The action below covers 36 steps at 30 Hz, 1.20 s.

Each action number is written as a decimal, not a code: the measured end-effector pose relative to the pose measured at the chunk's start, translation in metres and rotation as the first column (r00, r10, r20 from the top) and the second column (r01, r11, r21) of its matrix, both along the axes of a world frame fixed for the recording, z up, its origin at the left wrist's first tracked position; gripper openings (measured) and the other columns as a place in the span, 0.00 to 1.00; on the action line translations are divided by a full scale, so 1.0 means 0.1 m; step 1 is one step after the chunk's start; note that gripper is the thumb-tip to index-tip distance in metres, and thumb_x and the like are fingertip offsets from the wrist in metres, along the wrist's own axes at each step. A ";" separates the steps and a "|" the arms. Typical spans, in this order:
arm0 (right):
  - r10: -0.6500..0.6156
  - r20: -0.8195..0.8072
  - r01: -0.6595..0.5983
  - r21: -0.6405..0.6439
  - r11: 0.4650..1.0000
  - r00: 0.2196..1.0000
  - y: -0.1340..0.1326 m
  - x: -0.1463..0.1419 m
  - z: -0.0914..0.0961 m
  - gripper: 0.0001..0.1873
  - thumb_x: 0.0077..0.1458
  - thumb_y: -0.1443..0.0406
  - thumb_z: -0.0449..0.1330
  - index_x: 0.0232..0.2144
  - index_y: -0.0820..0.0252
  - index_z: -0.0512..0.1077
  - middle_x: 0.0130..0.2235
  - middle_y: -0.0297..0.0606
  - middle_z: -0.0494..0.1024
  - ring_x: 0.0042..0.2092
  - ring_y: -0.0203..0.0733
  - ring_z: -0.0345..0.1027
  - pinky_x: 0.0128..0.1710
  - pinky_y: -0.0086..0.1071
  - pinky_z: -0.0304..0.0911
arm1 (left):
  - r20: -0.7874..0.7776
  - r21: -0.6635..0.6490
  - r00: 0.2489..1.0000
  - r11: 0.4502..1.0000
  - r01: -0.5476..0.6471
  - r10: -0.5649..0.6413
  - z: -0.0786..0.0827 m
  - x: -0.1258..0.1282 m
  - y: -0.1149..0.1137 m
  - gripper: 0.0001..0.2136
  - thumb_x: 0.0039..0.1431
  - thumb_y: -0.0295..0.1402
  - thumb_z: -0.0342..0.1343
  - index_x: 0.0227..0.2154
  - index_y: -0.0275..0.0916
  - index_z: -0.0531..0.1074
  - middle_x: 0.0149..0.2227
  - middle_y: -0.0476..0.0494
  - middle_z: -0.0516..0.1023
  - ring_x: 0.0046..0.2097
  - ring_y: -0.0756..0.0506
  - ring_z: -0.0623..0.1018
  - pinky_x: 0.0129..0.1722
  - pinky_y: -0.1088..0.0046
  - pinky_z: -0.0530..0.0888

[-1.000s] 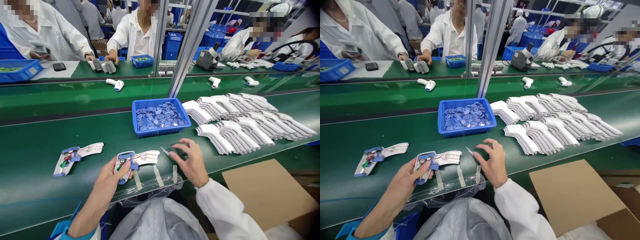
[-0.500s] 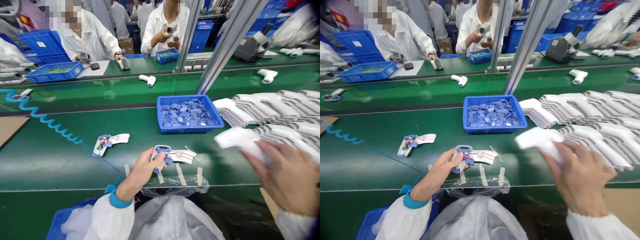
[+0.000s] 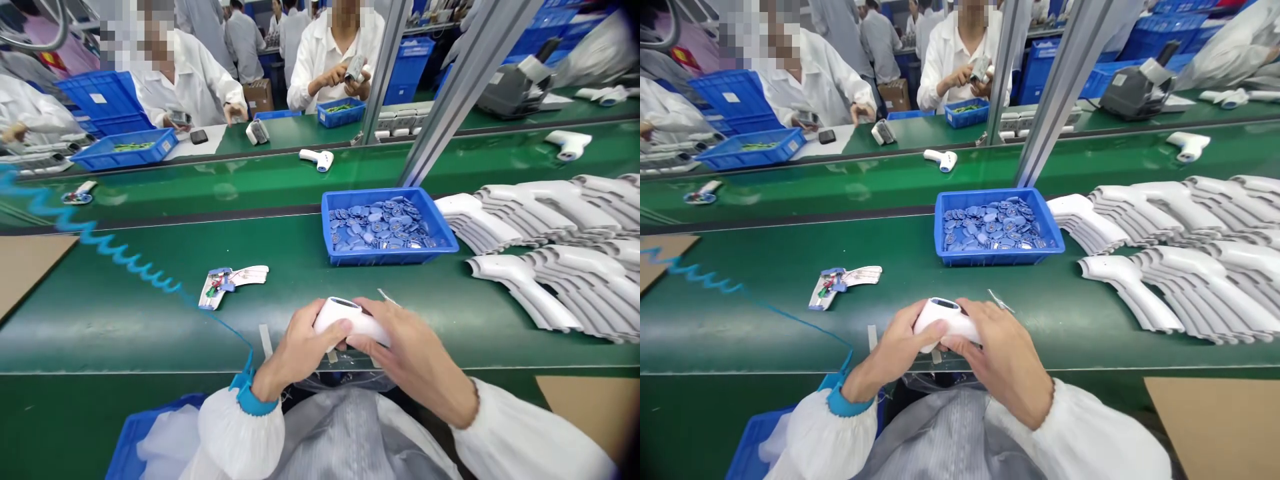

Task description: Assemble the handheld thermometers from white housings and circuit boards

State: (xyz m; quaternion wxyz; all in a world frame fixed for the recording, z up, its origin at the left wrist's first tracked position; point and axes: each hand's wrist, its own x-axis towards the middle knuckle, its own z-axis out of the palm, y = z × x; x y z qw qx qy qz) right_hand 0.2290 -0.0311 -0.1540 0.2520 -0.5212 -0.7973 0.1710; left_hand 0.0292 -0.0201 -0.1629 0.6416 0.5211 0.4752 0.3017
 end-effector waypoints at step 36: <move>-0.276 -0.247 0.319 0.154 0.935 0.929 0.33 -0.58 0.24 0.28 0.67 0.55 0.52 0.16 0.57 0.59 0.18 0.30 0.62 0.23 0.32 0.54 0.27 0.33 0.48 | -0.396 0.283 0.915 0.938 0.202 -0.077 0.23 0.00 0.01 0.15 0.59 0.45 0.59 0.41 0.39 0.70 0.37 0.42 0.81 0.33 0.42 0.79 0.28 0.71 0.66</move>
